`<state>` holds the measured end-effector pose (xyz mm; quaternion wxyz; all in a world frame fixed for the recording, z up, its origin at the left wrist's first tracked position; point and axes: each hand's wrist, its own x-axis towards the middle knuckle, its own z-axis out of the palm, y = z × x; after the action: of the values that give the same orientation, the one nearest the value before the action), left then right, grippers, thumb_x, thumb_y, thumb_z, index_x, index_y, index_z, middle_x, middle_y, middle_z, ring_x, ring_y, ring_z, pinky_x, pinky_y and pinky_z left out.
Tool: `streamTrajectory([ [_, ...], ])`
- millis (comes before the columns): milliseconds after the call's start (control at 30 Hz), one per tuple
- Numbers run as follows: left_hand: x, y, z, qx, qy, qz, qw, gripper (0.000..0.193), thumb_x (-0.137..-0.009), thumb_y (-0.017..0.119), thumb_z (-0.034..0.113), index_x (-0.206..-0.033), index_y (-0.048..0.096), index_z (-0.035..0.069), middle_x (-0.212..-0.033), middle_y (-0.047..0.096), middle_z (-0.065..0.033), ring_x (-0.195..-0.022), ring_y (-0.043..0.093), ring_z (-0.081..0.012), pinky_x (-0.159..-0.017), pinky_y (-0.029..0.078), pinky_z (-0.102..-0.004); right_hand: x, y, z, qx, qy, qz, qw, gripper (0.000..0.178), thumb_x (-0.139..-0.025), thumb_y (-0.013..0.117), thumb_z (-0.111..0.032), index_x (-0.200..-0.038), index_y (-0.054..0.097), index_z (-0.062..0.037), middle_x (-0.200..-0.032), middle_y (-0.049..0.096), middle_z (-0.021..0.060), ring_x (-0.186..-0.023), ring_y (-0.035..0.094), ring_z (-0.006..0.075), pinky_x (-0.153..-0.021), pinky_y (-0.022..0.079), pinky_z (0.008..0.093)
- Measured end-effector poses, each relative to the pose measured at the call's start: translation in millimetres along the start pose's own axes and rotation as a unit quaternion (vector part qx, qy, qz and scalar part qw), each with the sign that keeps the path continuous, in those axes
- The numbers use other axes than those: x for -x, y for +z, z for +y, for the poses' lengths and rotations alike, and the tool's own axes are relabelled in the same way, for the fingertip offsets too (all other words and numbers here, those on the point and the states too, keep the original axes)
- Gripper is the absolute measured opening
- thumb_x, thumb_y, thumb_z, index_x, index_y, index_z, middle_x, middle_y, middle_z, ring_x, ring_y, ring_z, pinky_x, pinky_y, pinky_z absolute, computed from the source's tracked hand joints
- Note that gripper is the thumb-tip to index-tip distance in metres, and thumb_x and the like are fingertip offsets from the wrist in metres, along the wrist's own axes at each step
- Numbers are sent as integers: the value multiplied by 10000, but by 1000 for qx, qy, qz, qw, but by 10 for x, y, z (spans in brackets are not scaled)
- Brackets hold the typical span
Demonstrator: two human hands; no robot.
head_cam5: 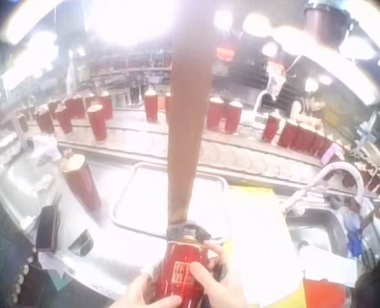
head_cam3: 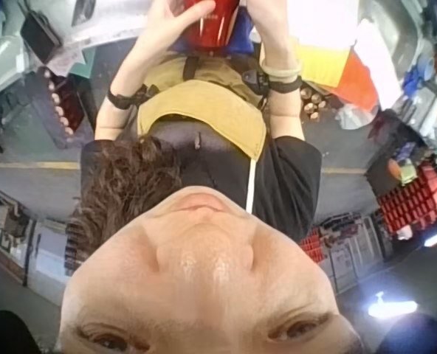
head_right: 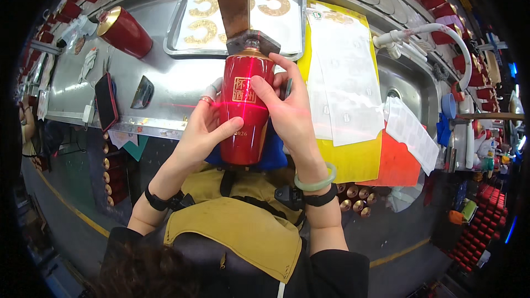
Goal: Manually applying decorative and textual labels onto red liquor bottle containers at an industrial production line table.
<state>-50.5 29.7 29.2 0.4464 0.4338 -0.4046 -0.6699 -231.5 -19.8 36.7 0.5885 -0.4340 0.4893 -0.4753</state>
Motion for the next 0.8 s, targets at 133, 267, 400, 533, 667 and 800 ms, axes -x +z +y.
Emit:
streamTrajectory([
  [133, 9, 24, 33, 18, 6, -2, 1000, 854, -945, 769, 132, -1561, 208, -54, -1472, 499, -182, -1350, 535, -218, -1135, 457, -393, 7, 3, 7, -3, 2, 0, 1000, 585, -928, 789, -143, -1443, 534, -37, -954, 435, -37, -841, 431, 56, -779, 414, 197],
  [267, 18, 2, 2, 12, -3, 2, 1000, 815, -943, 770, 124, -1535, 242, -63, -1469, 505, -181, -1345, 539, -215, -1130, 461, -392, 15, 16, 5, -3, 4, 3, 1000, 579, -928, 789, -139, -1439, 538, -37, -948, 433, -38, -843, 434, 52, -778, 416, 196],
  [400, 19, 27, 34, 7, -6, 4, 1000, 795, -941, 778, 132, -1520, 268, -58, -1451, 522, -182, -1338, 545, -214, -1134, 455, -394, 26, -10, 21, 5, -15, -6, 1000, 522, -973, 740, -163, -1438, 538, -35, -964, 477, -24, -865, 465, 61, -821, 424, 206],
  [533, 17, -18, 8, 35, -23, 8, 999, 795, -937, 788, 146, -1515, 280, -55, -1438, 534, -184, -1337, 546, -217, -1140, 447, -398, 71, -90, -134, 14, 13, -5, 1000, 445, -1026, 656, -177, -1430, 540, -31, -1020, 533, -8, -915, 511, 81, -883, 423, 220],
  [667, 8, -18, 16, 42, 6, -9, 999, 815, -934, 794, 152, -1527, 271, -47, -1439, 537, -176, -1339, 544, -217, -1152, 432, -400, 128, -340, -69, -38, -27, -12, 999, 379, -1095, 495, -191, -1426, 541, -12, -1124, 589, 11, -1012, 531, 69, -908, 434, 241],
  [800, 23, -17, 47, 35, 1, -13, 999, 872, -932, 793, 142, -1564, 219, -38, -1449, 531, -174, -1343, 540, -216, -1161, 420, -399, 261, -372, -136, -52, -60, 9, 997, 290, -1050, 564, -59, -1326, 575, 27, -1133, 642, 72, -1035, 623, 103, -935, 507, 271],
])
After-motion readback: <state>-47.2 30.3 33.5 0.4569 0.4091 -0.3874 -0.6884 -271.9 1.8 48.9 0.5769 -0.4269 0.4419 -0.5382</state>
